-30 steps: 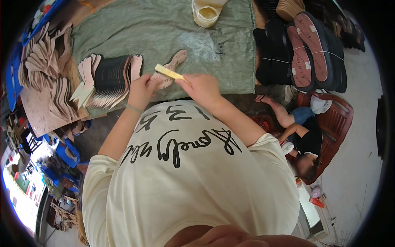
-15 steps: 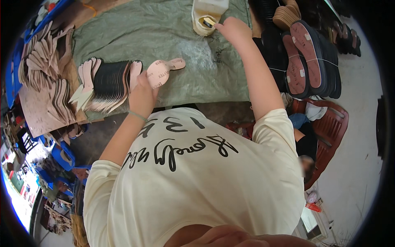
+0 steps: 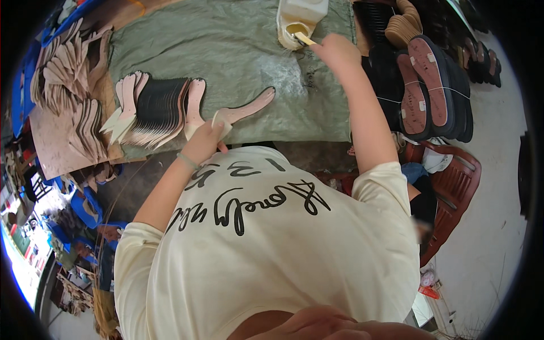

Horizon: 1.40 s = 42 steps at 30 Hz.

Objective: Applying glue to the inner surface of shoe upper components using a handheld brush.

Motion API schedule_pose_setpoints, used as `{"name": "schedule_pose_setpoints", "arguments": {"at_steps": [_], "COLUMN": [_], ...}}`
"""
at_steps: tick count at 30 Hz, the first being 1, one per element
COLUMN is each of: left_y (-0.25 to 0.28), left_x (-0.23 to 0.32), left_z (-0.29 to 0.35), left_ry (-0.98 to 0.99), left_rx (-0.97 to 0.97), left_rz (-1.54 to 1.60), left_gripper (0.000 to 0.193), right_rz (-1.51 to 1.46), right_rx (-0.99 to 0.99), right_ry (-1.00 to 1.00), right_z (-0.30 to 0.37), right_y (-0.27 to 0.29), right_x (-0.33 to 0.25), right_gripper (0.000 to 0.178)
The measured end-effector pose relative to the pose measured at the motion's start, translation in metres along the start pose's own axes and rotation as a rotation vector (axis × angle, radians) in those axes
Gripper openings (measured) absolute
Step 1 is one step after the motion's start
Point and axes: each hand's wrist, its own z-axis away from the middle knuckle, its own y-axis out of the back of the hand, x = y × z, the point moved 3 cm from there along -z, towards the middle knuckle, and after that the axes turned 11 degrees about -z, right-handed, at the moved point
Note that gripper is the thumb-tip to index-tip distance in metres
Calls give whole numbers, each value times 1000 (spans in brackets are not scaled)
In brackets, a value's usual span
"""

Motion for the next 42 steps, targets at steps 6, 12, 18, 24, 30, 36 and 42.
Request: {"name": "schedule_pose_setpoints", "arguments": {"at_steps": [6,12,18,24,30,36,42], "left_y": [-10,-20,-17,-15,-21,-25,-28], "left_x": [-2,-4,4,5,-3,11,11], "left_z": [-24,-47,-51,-50,-51,-44,-40], "left_ry": [250,402,449,435,415,433,407], "left_rx": [-273,-321,-360,-359,-336,-303,-289], "left_rz": [328,388,338,323,284,278,279], "left_gripper": [28,28,31,31,29,29,28], "right_rz": [-379,-1085,-1110,-806,-621,-879,-737], "right_rx": [-80,-272,-321,-180,208,-27,23], "right_ry": [43,35,13,77,214,219,95], "right_z": [61,152,182,179,163,178,166], "right_y": [-30,-143,-186,-181,-180,-181,-182], "right_x": [28,21,5,0,18,3,7], "right_gripper": [41,32,33,34,29,30,31]}}
